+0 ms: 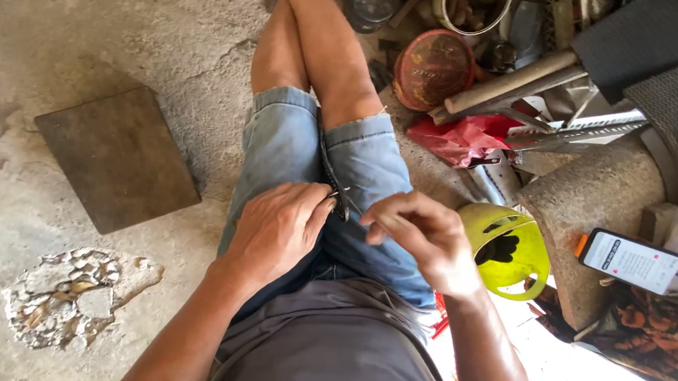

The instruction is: Hand-stitching a leather shoe sole with needle and thread

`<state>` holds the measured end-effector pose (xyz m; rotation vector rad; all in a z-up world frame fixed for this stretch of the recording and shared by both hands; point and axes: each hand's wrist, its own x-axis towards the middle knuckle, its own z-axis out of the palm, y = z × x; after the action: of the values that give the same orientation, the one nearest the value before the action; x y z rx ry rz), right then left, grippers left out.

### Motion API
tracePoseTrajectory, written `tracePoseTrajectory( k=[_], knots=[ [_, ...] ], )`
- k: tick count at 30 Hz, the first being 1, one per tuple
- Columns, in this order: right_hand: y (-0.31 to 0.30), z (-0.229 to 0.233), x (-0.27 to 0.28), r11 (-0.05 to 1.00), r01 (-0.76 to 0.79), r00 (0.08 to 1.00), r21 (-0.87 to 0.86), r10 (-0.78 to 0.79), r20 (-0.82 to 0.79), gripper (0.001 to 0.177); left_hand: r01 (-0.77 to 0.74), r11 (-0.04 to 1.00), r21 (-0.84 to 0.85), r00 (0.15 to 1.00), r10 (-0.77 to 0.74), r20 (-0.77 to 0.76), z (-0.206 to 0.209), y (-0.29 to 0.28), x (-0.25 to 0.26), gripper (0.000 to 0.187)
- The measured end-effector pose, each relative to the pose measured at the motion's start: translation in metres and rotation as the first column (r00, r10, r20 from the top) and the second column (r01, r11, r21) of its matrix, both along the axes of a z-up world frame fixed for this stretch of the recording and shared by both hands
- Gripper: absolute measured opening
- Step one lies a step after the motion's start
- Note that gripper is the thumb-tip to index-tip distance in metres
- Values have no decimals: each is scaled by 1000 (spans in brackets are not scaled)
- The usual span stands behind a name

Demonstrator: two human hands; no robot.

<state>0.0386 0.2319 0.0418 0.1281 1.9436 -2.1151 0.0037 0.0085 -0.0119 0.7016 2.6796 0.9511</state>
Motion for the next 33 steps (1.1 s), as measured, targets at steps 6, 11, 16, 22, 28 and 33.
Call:
tracePoseTrajectory(
  k=[6,11,16,22,28,33],
  knots=[
    [-22,-30,-15,802,-31,980,597,143,-140,16,7,997,-80,999,-11,-52,3,-2,0,21],
    [-24,-16,-15,813,-132,976,567,205,-67,26,-2,999,-45,999,0,-45,7,-10,-2,24],
    [-29,-15,-10,818,-85,988,569,144,-60,33,-139,972,-189,990,131,-53,25,-31,4,54],
    [-21,-14,-9,792,-141,964,594,246,-99,22,-255,888,-382,929,334,158,32,-76,16,66],
    [-23,16,-5,905,-162,971,393,217,-100,12,-240,942,-235,917,299,264,18,-53,11,48],
    [-3,-6,16,973,-54,991,-223,24,-134,25,-365,922,130,746,206,634,36,-56,5,23]
  ],
)
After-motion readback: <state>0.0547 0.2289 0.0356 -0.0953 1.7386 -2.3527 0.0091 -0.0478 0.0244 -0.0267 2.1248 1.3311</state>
